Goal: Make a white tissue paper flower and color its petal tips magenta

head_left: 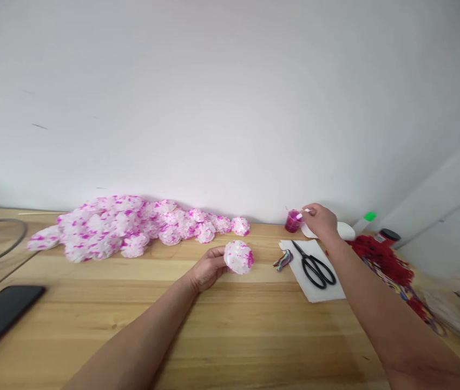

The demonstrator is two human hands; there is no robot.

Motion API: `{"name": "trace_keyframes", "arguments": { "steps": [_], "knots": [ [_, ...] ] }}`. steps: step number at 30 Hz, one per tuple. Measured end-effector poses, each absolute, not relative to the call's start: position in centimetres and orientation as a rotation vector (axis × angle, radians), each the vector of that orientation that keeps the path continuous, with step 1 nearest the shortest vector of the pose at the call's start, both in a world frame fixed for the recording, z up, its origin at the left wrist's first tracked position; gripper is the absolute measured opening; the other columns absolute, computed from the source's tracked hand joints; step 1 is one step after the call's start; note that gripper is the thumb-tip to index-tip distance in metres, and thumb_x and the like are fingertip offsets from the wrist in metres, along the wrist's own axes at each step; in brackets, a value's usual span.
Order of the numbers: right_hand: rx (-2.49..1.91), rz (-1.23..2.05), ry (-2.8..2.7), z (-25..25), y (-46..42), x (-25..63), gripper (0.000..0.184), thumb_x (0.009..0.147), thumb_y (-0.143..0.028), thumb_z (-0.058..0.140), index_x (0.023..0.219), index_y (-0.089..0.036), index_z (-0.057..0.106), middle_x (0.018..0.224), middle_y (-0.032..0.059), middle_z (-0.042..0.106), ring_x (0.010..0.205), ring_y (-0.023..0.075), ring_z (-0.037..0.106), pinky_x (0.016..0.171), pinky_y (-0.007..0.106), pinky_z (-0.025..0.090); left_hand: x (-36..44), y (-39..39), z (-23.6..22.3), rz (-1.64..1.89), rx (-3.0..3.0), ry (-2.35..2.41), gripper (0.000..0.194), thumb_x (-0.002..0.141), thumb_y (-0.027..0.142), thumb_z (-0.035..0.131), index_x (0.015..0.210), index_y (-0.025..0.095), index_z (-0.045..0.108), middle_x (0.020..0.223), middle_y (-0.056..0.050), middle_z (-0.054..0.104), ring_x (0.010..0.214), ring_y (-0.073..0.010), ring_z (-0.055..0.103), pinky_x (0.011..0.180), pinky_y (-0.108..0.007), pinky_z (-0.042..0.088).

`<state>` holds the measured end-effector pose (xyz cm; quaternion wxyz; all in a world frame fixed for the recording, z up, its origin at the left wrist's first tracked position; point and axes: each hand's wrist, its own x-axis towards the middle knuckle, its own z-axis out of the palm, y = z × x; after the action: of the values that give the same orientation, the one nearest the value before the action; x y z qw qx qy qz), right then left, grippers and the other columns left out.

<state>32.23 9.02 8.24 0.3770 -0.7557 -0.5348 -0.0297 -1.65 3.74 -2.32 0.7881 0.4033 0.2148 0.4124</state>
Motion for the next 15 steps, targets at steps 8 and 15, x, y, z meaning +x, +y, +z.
{"name": "trace_keyframes", "arguments": {
  "steps": [8,15],
  "knots": [
    [-1.7,0.087,-1.416,6.7,3.0,26.4,0.033,0.079,-0.045,0.061,0.101,-0.022,0.071,0.086,0.0048,0.074,0.078,0.0212,0.066,0.072,0.032,0.047,-1.4,3.7,-1.6,0.924,0.855,0.499,0.036,0.057,0.028,0.086,0.09,0.014,0.079,0.086,-0.01,0.075,0.077,-0.0181,0.066,0.074,-0.029,0.049],
    [-1.47,0.403,-1.882,-0.7,-4.2,18.5,0.02,0.088,-0.037,0.057,0.093,-0.023,0.07,0.093,0.0055,0.073,0.087,0.0223,0.066,0.079,0.034,0.049,-1.4,4.1,-1.9,1.03,0.897,0.55,0.033,0.055,0.029,0.085,0.083,0.014,0.078,0.079,-0.008,0.073,0.07,-0.0156,0.062,0.072,-0.029,0.046]
  ]
}}
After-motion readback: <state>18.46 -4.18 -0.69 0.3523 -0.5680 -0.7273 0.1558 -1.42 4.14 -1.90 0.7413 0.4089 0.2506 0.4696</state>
